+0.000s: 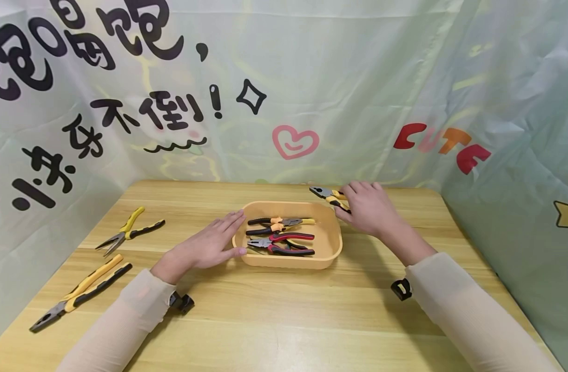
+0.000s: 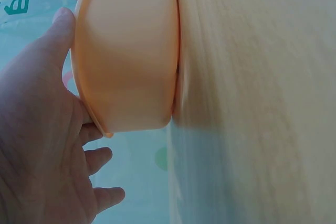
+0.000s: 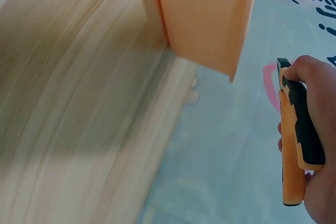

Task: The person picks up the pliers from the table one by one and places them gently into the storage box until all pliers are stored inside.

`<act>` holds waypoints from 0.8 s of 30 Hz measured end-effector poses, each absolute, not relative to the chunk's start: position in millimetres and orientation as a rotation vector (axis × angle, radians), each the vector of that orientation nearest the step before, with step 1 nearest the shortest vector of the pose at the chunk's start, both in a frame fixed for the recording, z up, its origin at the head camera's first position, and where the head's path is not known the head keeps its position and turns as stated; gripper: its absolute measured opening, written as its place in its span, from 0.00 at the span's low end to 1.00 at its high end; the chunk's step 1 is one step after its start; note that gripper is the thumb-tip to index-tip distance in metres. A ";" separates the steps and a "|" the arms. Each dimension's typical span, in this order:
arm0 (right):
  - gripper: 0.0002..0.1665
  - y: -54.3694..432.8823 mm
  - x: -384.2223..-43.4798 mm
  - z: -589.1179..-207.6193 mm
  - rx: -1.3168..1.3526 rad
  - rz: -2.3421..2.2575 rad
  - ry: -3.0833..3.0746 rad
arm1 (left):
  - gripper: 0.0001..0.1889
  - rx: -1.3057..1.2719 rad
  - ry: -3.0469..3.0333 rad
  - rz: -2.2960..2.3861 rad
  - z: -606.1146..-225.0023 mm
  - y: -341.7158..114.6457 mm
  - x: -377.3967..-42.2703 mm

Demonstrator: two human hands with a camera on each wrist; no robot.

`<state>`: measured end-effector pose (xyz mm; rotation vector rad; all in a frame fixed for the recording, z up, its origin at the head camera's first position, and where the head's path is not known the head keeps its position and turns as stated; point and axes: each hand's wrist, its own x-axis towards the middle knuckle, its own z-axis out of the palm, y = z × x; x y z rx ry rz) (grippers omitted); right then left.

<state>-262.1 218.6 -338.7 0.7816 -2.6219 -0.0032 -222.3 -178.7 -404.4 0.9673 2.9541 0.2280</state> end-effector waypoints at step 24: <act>0.28 175.6 -258.7 -345.2 0.934 -0.029 -2.591 | 0.48 0.942 2.953 0.210 -404.2 -177.9 -222.2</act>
